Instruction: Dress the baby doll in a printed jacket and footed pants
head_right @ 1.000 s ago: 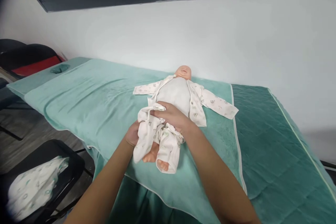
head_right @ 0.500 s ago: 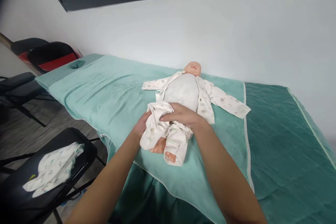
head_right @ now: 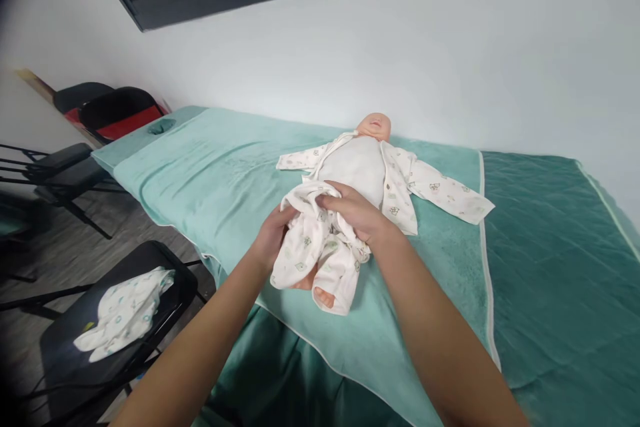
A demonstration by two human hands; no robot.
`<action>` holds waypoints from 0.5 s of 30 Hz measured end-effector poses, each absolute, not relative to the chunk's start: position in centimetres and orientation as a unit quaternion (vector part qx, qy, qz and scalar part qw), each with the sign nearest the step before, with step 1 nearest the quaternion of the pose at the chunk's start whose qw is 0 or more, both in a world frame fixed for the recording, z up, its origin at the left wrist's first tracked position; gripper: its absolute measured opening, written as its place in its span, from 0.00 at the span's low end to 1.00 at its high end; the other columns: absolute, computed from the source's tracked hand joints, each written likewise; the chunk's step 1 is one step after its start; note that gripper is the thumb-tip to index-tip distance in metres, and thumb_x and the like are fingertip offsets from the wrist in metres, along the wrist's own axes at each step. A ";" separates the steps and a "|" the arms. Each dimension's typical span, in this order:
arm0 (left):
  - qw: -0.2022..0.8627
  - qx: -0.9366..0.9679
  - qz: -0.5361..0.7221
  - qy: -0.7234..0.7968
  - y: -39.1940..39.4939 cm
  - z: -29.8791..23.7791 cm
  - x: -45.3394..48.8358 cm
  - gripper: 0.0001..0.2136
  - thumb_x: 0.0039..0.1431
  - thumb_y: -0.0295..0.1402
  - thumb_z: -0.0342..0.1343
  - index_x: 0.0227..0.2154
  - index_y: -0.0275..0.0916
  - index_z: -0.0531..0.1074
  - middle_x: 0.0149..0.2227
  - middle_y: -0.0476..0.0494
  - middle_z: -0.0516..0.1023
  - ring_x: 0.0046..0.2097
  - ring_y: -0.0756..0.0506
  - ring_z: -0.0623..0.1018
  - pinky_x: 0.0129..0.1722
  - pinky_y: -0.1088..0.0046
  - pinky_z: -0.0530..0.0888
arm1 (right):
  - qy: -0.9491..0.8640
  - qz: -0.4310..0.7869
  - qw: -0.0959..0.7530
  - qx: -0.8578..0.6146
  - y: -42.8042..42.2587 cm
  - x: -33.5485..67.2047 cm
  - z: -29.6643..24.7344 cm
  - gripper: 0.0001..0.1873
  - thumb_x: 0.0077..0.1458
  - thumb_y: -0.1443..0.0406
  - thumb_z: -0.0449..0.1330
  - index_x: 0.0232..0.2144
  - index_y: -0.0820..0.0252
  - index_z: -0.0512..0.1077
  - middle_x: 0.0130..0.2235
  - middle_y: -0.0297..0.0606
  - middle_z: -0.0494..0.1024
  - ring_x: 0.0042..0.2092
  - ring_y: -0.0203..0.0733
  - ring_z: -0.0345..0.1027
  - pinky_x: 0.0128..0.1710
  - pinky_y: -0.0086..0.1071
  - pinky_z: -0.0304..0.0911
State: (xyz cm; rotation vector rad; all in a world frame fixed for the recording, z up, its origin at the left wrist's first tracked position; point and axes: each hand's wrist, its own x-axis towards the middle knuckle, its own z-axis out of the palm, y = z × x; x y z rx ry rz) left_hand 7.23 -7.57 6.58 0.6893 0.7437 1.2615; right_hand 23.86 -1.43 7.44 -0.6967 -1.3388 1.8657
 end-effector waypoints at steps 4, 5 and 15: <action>0.696 0.237 0.585 0.343 -7.3 7.3 8.1 0.11 0.51 0.35 0.64 0.36 0.35 0.75 0.31 0.44 0.80 0.35 0.42 0.80 0.41 0.65 0.75 | -0.665 0.664 0.267 -0.214 -1.7 24.3 8.6 0.24 0.49 0.60 0.68 0.49 0.58 0.74 0.47 0.36 0.80 0.48 0.47 0.73 0.47 0.35 0.68; 0.701 0.228 0.579 0.348 -7.2 7.4 8.3 0.10 0.51 0.35 0.63 0.34 0.35 0.74 0.30 0.45 0.79 0.34 0.43 0.79 0.40 0.66 0.75 | -0.701 0.647 0.225 -0.200 -1.7 24.4 8.9 0.25 0.47 0.60 0.70 0.49 0.58 0.75 0.47 0.36 0.80 0.49 0.48 0.73 0.47 0.35 0.67; 0.682 0.325 0.538 0.374 -7.9 7.2 7.3 0.21 0.51 0.49 0.65 0.37 0.34 0.77 0.31 0.43 0.80 0.33 0.46 0.77 0.36 0.71 0.72 | -0.533 0.720 0.330 -0.296 -2.2 23.5 8.1 0.21 0.50 0.60 0.68 0.46 0.61 0.77 0.40 0.40 0.82 0.41 0.49 0.77 0.43 0.37 0.70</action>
